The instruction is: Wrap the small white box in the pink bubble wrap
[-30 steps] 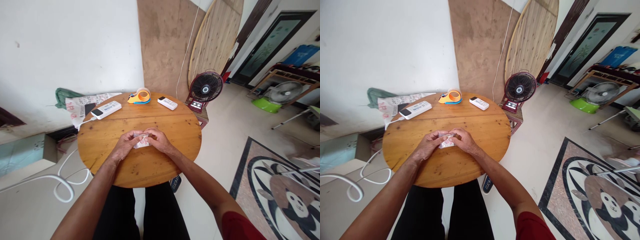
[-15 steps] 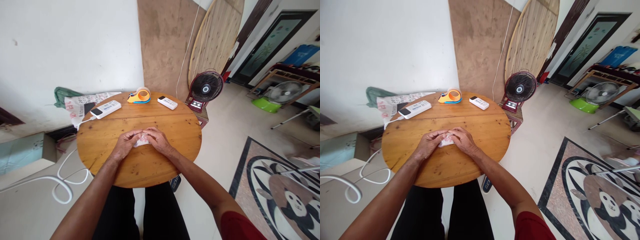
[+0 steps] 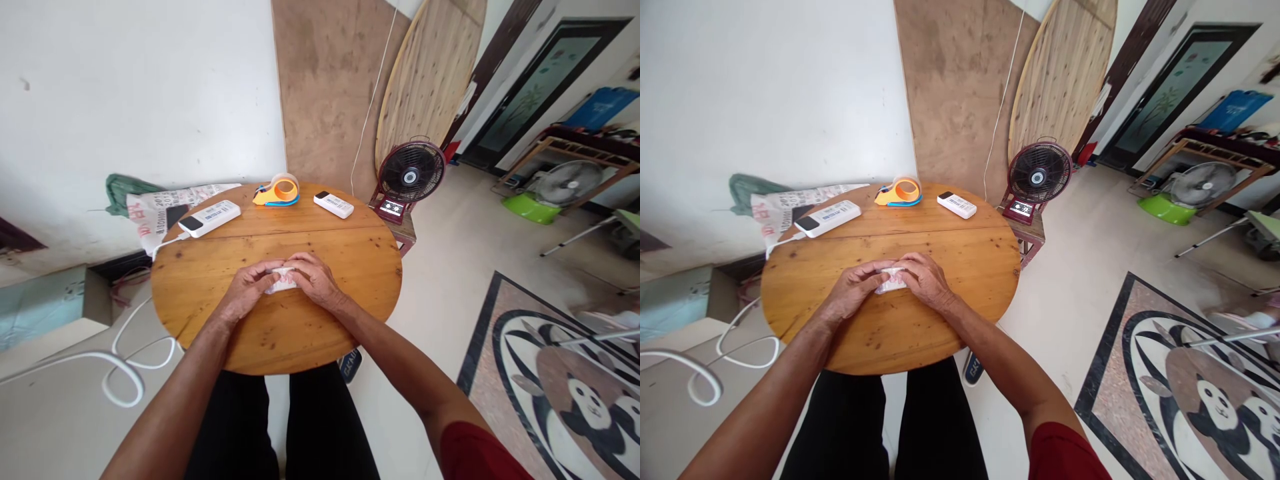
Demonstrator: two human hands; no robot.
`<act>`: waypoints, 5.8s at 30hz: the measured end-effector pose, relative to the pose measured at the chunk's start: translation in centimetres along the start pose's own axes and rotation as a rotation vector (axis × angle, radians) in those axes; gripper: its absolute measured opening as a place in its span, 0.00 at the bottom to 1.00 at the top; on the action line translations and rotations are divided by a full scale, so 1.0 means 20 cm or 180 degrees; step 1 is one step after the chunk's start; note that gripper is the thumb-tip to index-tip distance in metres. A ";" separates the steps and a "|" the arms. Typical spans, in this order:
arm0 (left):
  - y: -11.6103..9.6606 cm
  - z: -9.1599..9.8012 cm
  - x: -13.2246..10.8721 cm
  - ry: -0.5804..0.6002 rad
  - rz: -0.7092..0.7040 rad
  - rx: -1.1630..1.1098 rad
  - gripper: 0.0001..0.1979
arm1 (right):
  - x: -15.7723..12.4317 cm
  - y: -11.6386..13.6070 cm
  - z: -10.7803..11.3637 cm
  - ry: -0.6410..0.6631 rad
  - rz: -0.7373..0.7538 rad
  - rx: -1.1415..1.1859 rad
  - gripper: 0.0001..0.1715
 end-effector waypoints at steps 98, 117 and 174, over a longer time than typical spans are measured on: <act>0.13 0.07 0.07 -0.1204 -0.0172 -0.0344 0.24 | -0.02 -0.03 -0.04 -0.0015 -0.0452 0.0158 0.37; 0.12 0.09 0.08 -0.1748 -0.0257 -0.0396 0.15 | -0.03 -0.02 -0.02 -0.0191 -0.0185 0.0210 0.30; 0.04 0.05 0.02 -0.1393 -0.0043 0.0198 0.20 | -0.02 -0.06 0.00 -0.0586 -0.0881 0.0643 0.16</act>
Point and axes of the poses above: each hand's wrist, its own x-axis towards the middle knuckle, its own z-axis out of the back of the hand, y = z × x, the point moved 2 cm from there along x, towards the middle knuckle, and after that the axes turned 3 degrees about -z, right-handed, at the moved point
